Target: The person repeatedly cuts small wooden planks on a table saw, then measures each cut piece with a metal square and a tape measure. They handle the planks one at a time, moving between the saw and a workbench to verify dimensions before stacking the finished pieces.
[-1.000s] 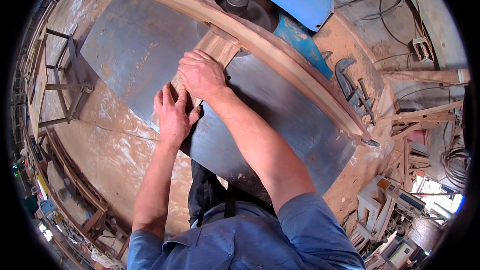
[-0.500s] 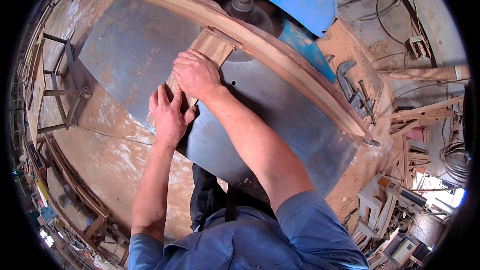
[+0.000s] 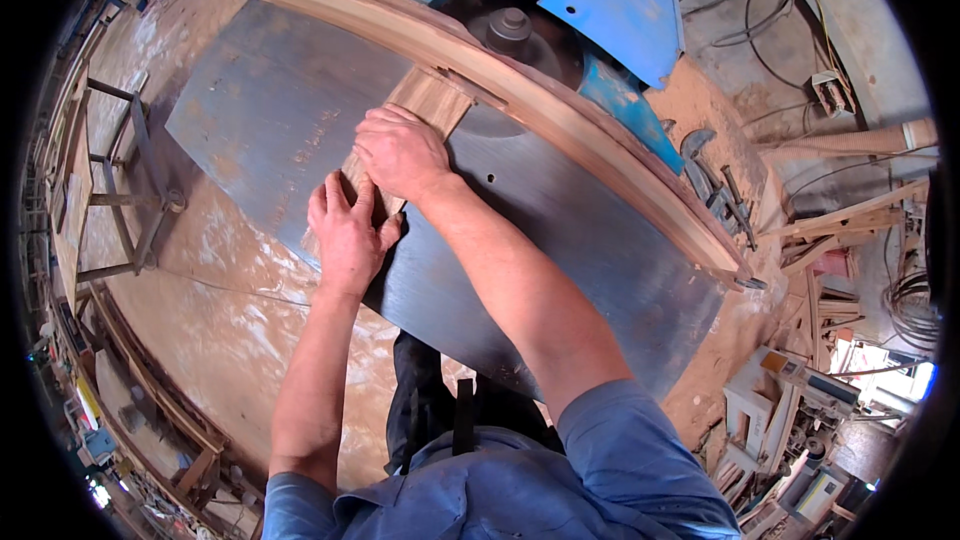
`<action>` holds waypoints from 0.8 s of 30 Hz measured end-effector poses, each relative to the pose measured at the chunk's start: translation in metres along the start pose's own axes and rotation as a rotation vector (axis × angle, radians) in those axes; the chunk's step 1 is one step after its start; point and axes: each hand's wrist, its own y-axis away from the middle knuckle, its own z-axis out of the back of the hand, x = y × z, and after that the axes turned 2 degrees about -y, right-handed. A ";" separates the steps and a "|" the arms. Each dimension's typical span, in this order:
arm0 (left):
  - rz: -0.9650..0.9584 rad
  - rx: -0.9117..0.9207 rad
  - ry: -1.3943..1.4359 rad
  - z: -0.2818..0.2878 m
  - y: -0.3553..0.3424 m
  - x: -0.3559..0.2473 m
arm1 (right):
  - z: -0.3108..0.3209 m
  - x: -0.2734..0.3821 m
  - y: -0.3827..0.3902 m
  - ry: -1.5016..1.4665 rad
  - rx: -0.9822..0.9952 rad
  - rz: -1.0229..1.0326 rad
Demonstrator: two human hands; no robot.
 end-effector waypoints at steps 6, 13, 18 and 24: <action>-0.013 -0.041 0.049 0.012 -0.013 0.028 | -0.021 0.009 -0.020 -0.014 -0.046 -0.026; 0.151 -0.183 0.093 0.061 0.067 0.087 | 0.023 0.126 0.021 -0.530 -0.180 -0.685; 0.236 -0.326 0.066 0.109 0.215 0.088 | 0.010 0.214 0.084 -1.238 0.374 -0.827; 0.557 -0.384 0.062 0.124 0.398 0.049 | -0.005 0.334 0.149 -1.285 0.738 -0.850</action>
